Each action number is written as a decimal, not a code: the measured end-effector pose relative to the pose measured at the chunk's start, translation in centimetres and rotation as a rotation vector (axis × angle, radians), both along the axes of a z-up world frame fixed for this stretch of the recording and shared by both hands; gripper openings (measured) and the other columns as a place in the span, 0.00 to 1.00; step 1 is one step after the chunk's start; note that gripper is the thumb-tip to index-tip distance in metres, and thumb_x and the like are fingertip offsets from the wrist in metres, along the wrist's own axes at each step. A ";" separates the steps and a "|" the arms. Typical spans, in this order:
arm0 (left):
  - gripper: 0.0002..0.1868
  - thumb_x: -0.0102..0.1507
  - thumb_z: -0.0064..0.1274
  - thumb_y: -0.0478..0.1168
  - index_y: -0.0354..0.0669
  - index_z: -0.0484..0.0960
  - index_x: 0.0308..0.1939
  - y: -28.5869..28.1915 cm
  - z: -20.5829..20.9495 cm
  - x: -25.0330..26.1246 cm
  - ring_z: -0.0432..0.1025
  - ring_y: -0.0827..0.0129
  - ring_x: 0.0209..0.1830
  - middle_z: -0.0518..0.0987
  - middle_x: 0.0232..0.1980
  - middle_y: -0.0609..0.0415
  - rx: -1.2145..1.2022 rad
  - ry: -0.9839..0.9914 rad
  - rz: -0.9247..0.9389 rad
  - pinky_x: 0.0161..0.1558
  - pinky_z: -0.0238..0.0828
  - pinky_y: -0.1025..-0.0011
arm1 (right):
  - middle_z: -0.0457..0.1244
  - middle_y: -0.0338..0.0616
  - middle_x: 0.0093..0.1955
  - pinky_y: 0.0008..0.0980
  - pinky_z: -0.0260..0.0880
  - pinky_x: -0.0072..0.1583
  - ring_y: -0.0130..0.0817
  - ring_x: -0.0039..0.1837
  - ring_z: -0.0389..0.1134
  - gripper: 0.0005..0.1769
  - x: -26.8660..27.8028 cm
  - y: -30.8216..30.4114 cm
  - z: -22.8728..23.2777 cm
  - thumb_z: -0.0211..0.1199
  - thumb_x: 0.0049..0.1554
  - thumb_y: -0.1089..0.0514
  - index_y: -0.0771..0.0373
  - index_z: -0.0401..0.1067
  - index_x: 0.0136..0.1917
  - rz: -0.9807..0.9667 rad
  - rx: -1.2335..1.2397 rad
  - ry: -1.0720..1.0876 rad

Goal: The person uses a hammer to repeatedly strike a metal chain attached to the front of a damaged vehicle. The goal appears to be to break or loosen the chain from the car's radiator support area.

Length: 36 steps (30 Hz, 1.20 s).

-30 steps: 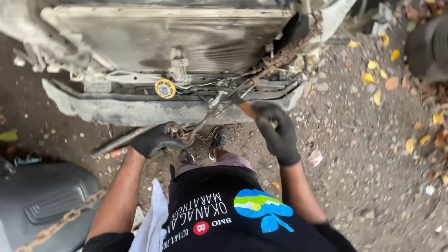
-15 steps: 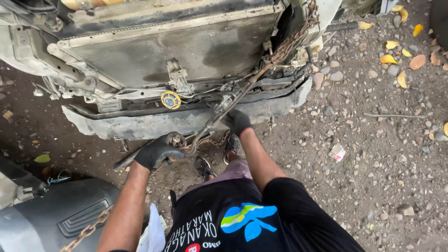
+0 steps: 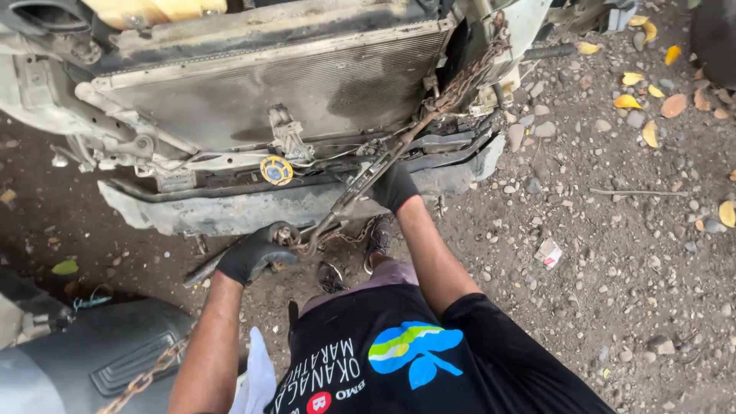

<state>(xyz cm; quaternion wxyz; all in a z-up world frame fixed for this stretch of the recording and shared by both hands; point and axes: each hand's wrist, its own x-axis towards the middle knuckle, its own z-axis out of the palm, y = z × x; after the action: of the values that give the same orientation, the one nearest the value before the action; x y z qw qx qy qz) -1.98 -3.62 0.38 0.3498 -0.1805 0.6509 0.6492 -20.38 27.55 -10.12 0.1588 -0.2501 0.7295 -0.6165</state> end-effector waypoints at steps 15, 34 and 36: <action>0.24 0.48 0.68 0.34 0.45 0.82 0.49 -0.1 -1.8 0.2 0.73 0.74 0.36 0.80 0.41 0.59 0.033 0.040 -0.083 0.33 0.74 0.71 | 0.65 0.49 0.42 0.45 0.71 0.41 0.44 0.39 0.68 0.33 2.6 2.6 1.2 0.57 0.60 0.35 0.64 0.66 0.64 -0.599 -0.011 -1.051; 0.29 0.48 0.66 0.36 0.46 0.80 0.54 -0.2 -3.5 0.7 0.76 0.70 0.36 0.81 0.42 0.54 -0.021 0.001 -0.046 0.30 0.76 0.68 | 0.71 0.47 0.42 0.46 0.72 0.48 0.47 0.45 0.74 0.18 -3.5 -4.4 23.5 0.69 0.56 0.43 0.58 0.76 0.47 0.341 0.626 0.441; 0.29 0.48 0.68 0.35 0.45 0.81 0.54 0.3 -2.7 0.7 0.76 0.71 0.37 0.82 0.43 0.53 0.028 0.080 -0.049 0.32 0.78 0.70 | 0.71 0.49 0.42 0.47 0.72 0.48 0.49 0.46 0.73 0.16 -4.1 -5.2 26.6 0.69 0.56 0.45 0.59 0.77 0.47 0.374 0.560 0.515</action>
<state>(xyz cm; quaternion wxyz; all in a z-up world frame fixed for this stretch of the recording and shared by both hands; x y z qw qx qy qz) -1.25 -3.28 -2.32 0.3417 -0.1333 0.6593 0.6564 -24.49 22.33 16.45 0.1425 -0.4713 0.8266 -0.2727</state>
